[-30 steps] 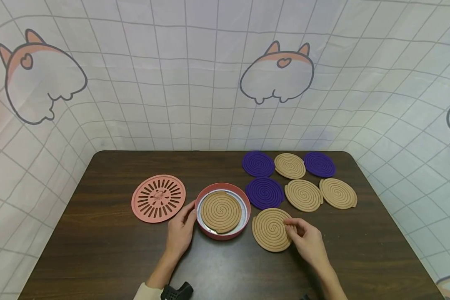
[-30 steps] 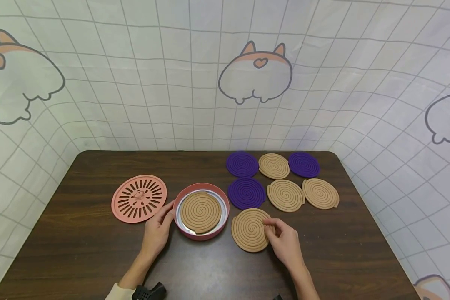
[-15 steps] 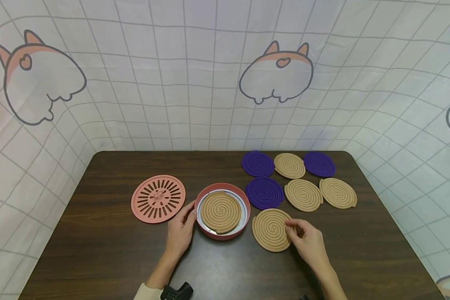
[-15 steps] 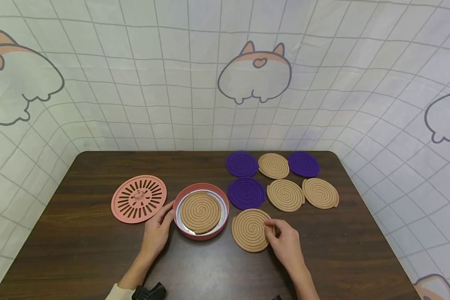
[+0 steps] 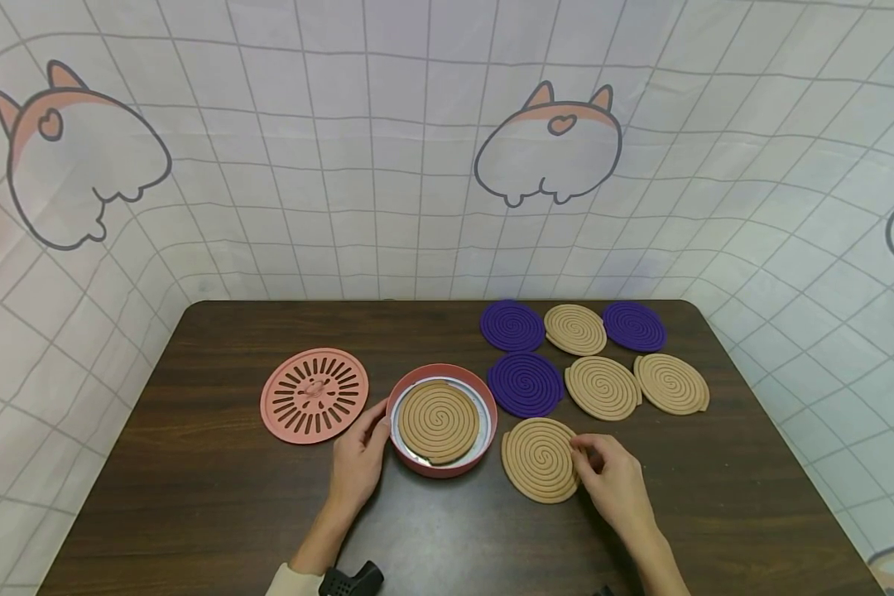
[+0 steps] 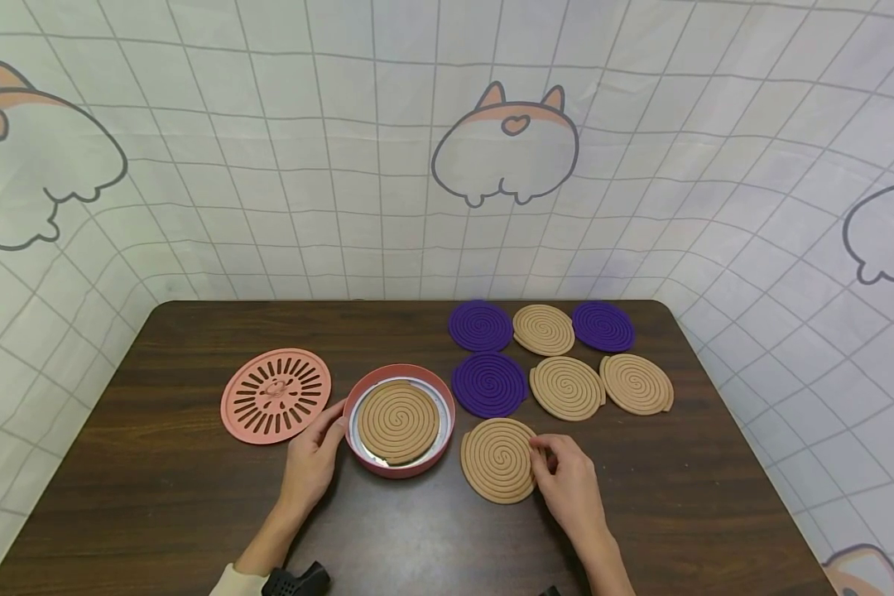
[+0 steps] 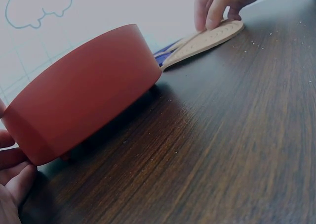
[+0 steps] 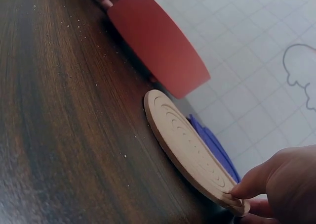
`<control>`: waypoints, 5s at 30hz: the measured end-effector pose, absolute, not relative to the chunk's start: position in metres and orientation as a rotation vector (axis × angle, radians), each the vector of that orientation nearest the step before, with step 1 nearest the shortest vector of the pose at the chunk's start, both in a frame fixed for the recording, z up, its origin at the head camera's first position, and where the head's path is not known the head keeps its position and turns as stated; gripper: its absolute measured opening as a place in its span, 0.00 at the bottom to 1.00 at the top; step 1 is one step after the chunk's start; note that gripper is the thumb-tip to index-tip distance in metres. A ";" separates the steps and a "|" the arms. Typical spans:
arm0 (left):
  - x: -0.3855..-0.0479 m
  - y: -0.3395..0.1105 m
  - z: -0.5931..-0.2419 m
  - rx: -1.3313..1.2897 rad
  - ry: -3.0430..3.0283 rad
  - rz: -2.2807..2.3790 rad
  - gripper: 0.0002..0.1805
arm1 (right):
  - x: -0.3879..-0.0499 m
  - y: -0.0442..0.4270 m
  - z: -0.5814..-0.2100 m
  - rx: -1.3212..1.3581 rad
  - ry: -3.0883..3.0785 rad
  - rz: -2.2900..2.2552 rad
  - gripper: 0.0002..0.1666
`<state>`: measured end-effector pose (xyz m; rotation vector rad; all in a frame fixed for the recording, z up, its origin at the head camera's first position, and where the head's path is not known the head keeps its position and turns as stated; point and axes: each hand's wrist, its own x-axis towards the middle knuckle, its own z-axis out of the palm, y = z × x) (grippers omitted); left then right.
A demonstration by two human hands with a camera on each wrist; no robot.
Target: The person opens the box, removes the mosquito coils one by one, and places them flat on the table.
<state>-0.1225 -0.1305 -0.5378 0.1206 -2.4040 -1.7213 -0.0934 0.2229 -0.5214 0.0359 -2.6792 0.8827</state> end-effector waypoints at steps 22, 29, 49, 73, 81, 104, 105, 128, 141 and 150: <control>-0.122 -0.131 -0.540 0.118 -2.400 -1.724 0.18 | -0.096 0.218 -0.514 -0.037 -2.695 0.850 0.12; -0.123 -0.131 -0.541 0.106 -2.386 -1.723 0.18 | -0.099 0.215 -0.508 0.000 -2.653 0.862 0.13; -0.122 -0.131 -0.539 0.101 -2.384 -1.747 0.18 | -0.118 0.191 -0.485 0.144 -2.601 0.964 0.18; -0.122 -0.130 -0.539 0.110 -2.387 -1.746 0.18 | -0.137 0.161 -0.467 0.287 -2.540 1.062 0.18; -0.122 -0.130 -0.539 0.111 -2.382 -1.735 0.18 | -0.140 0.148 -0.464 0.303 -2.540 1.136 0.19; -0.121 -0.130 -0.542 0.104 -2.396 -1.705 0.18 | -0.150 0.111 -0.461 0.407 -2.595 1.144 0.18; -0.121 -0.130 -0.541 0.102 -2.392 -1.708 0.18 | -0.151 0.110 -0.461 0.410 -2.600 1.145 0.18; -0.123 -0.130 -0.542 0.096 -2.386 -1.725 0.19 | -0.157 0.086 -0.457 0.479 -2.883 0.960 0.24; -0.123 -0.131 -0.542 0.080 -2.373 -1.742 0.19 | -0.157 0.075 -0.460 0.508 -2.919 0.846 0.23; -0.122 -0.131 -0.540 0.091 -2.387 -1.720 0.18 | -0.160 0.069 -0.467 0.528 -2.926 0.728 0.21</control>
